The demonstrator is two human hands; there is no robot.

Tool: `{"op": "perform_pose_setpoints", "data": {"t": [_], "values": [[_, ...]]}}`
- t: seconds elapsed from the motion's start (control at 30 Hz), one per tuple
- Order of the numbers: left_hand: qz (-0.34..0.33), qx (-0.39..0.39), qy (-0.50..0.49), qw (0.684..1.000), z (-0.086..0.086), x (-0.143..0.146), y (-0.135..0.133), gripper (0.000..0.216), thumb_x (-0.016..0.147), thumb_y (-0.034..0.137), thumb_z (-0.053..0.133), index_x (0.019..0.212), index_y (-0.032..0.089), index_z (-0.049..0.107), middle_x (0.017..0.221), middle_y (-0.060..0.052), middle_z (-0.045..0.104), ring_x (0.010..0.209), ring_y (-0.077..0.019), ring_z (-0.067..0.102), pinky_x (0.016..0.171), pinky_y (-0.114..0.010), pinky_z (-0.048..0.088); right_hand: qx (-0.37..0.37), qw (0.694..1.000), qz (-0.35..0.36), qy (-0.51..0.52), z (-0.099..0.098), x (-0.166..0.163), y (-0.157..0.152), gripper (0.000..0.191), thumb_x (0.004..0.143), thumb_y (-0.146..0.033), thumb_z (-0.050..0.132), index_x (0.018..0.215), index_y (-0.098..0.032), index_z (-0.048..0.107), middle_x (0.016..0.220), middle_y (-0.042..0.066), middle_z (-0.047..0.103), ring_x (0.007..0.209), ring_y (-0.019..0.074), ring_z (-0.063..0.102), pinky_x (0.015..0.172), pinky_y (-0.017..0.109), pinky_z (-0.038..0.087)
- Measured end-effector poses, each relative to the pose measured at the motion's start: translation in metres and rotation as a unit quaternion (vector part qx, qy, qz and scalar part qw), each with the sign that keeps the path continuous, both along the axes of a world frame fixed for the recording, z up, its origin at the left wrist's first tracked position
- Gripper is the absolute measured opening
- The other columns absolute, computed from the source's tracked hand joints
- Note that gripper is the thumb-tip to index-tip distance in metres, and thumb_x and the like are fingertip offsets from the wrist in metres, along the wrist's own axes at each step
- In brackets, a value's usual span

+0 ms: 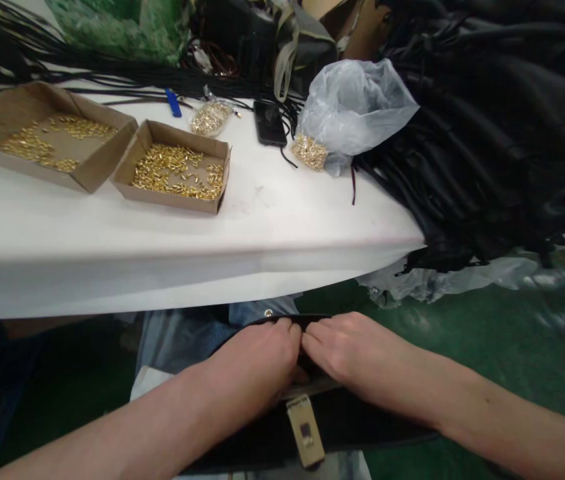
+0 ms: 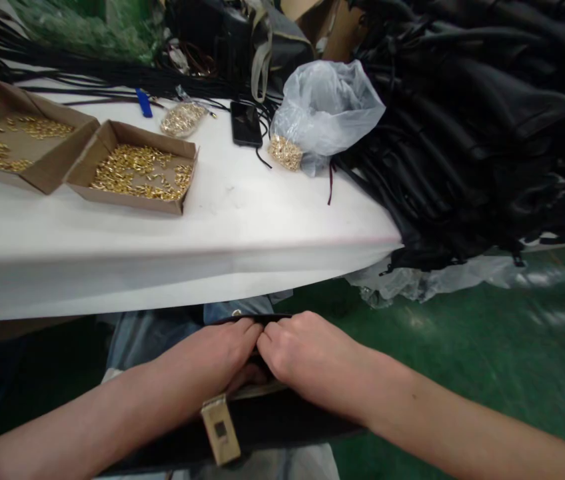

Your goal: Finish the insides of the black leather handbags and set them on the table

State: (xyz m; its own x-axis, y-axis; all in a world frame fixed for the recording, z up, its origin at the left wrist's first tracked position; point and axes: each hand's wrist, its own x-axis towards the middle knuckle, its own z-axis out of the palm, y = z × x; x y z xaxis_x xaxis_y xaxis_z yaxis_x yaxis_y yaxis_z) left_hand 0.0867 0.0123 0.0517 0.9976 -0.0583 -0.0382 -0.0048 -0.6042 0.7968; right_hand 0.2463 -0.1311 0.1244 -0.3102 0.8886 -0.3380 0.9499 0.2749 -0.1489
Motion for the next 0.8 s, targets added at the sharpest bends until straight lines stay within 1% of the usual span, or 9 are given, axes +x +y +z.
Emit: {"op": "perform_pose_setpoints", "data": {"t": [0.1,0.17,0.2,0.27,0.37,0.5,0.63,0.7,0.8], "values": [[-0.016,-0.006,0.006,1.0,-0.02,0.006,0.0,0.015,0.106,0.02,0.059,0.105,0.019,0.074,0.102,-0.01,0.082,0.088,-0.0285,0.08,0.08,-0.037,0.063,0.024,0.998,-0.006,0.059,0.022,0.01,-0.003,0.02,0.101,-0.003,0.063,0.113,-0.016,0.071,0.109,0.01,0.078,0.094,0.0251,0.075,0.083,0.038,0.061],[-0.009,0.012,0.01,1.0,-0.03,0.003,0.008,0.014,0.104,0.017,0.061,0.105,0.02,0.075,0.101,-0.01,0.082,0.087,-0.0284,0.08,0.08,-0.036,0.063,0.052,0.994,-0.052,0.077,0.036,0.018,-0.014,0.018,0.102,-0.011,0.067,0.117,-0.02,0.072,0.133,0.014,0.075,0.117,0.0309,0.073,0.101,0.048,0.061],[-0.003,0.021,0.01,1.0,-0.033,0.001,0.012,0.015,0.102,0.016,0.062,0.106,0.021,0.075,0.1,-0.01,0.083,0.087,-0.0287,0.08,0.08,-0.036,0.063,0.063,0.991,-0.094,0.067,0.041,0.022,-0.022,0.017,0.1,-0.015,0.071,0.115,-0.022,0.073,0.144,0.015,0.071,0.124,0.0346,0.071,0.103,0.051,0.061],[0.005,0.031,0.005,0.999,-0.036,-0.003,0.017,0.019,0.102,0.015,0.062,0.111,0.022,0.076,0.1,-0.01,0.083,0.089,-0.0291,0.081,0.083,-0.036,0.063,0.077,0.979,-0.184,0.032,0.045,0.026,-0.038,0.014,0.097,-0.019,0.075,0.111,-0.024,0.075,0.15,0.017,0.069,0.117,0.0369,0.076,0.089,0.049,0.064],[0.008,0.014,-0.018,1.0,-0.032,-0.004,0.02,0.026,0.103,0.014,0.059,0.118,0.025,0.077,0.097,-0.009,0.083,0.088,-0.0278,0.081,0.083,-0.035,0.063,0.059,0.957,-0.282,0.024,0.038,0.024,-0.056,0.022,0.098,-0.024,0.078,0.12,-0.027,0.077,0.122,0.011,0.084,0.086,0.0296,0.083,0.07,0.04,0.063],[0.004,0.005,-0.036,0.999,-0.023,-0.004,0.016,0.027,0.1,0.012,0.061,0.118,0.025,0.076,0.092,-0.007,0.082,0.082,-0.0273,0.08,0.082,-0.035,0.063,0.028,0.938,-0.345,0.032,0.023,0.011,-0.057,0.061,0.093,-0.037,0.085,0.15,-0.024,0.065,0.101,0.006,0.088,0.083,0.0319,0.085,0.07,0.038,0.061],[-0.034,0.035,-0.054,0.997,-0.018,-0.006,0.011,0.025,0.102,0.008,0.058,0.115,0.022,0.075,0.1,-0.009,0.082,0.09,-0.0281,0.08,0.09,-0.038,0.063,-0.038,0.932,-0.352,0.076,0.017,0.005,-0.04,0.031,0.094,-0.017,0.067,0.122,-0.025,0.076,0.078,0.0,0.08,0.063,0.022,0.076,0.057,0.029,0.046],[-0.038,0.024,-0.074,0.996,-0.016,-0.004,0.007,0.021,0.105,0.013,0.06,0.119,0.021,0.073,0.113,-0.012,0.081,0.101,-0.0289,0.08,0.098,-0.04,0.062,-0.05,0.923,-0.367,0.105,0.016,0.009,-0.028,0.028,0.093,-0.012,0.06,0.108,-0.025,0.079,0.069,-0.003,0.074,0.057,0.0182,0.069,0.055,0.028,0.039],[-0.06,0.015,-0.051,0.997,-0.012,0.003,0.001,0.02,0.108,0.025,0.064,0.126,0.02,0.07,0.119,-0.011,0.081,0.104,-0.0286,0.08,0.099,-0.04,0.063,-0.064,0.91,-0.382,0.148,0.015,0.018,-0.014,0.029,0.095,-0.014,0.057,0.106,-0.024,0.082,0.062,-0.005,0.067,0.052,0.0147,0.06,0.053,0.028,0.034]]}}
